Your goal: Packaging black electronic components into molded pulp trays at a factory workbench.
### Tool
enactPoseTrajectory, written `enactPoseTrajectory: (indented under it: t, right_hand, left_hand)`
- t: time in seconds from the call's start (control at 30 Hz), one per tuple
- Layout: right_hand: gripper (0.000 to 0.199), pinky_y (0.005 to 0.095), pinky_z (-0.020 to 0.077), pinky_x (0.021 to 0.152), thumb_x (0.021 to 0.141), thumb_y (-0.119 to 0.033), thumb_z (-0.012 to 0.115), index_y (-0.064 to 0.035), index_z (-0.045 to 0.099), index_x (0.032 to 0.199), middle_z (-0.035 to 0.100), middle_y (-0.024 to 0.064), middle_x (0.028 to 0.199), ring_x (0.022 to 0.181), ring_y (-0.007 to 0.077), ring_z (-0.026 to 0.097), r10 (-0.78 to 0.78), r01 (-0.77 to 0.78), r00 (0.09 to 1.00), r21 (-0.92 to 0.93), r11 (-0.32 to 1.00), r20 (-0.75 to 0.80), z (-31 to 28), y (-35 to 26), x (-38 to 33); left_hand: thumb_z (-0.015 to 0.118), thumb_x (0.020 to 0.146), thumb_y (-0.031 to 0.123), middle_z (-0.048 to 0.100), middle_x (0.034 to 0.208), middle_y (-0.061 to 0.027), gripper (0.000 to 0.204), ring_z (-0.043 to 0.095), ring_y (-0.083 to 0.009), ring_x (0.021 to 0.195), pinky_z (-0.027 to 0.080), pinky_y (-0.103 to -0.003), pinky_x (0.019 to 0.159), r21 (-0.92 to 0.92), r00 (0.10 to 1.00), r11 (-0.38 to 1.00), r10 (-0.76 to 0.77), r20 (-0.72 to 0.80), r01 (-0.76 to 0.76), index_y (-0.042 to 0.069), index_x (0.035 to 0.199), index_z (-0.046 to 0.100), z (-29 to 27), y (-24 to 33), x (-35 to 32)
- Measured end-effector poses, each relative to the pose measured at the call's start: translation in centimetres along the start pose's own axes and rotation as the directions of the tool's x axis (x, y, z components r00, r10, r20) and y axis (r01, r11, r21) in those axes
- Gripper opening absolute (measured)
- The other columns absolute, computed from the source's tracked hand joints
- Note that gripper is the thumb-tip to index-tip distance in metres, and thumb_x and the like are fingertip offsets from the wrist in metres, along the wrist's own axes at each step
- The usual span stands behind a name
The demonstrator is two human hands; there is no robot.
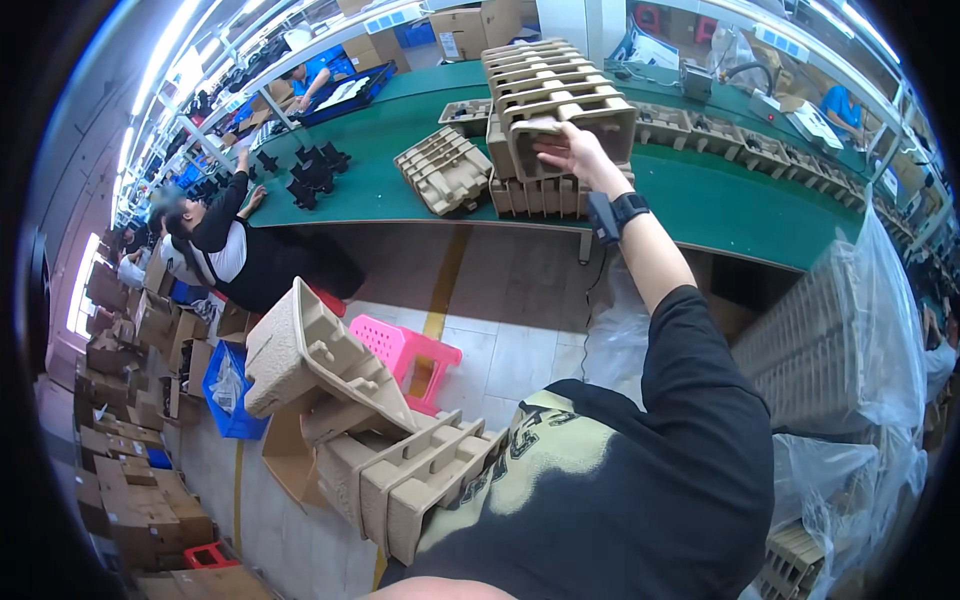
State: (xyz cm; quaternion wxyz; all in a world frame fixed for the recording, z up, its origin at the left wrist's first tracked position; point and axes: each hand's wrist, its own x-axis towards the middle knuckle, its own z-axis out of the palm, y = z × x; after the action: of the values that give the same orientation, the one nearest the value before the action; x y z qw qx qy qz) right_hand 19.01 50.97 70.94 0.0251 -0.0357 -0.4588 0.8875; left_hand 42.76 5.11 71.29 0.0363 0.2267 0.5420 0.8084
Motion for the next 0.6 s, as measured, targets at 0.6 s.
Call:
enactPoseTrajectory:
  t: [0.6]
  right_hand:
    - [0.105,0.0411,0.0385,0.103,0.068,-0.027,0.083,-0.0126,0.018,0.149,0.043,0.0163,0.137,0.125,0.0283,0.044,0.383,0.118,0.304,-0.433,0.894,0.872,9.2,6.6,-21.7]
  left_hand:
    - [0.068,0.085,0.029,0.060,0.113,-0.0083,0.060,0.061,-0.0175,0.099,0.051,-0.030,0.084,0.024,0.976,0.999,-0.025,-0.217,0.031,0.000,0.131,0.043,-1.4,2.2,3.1]
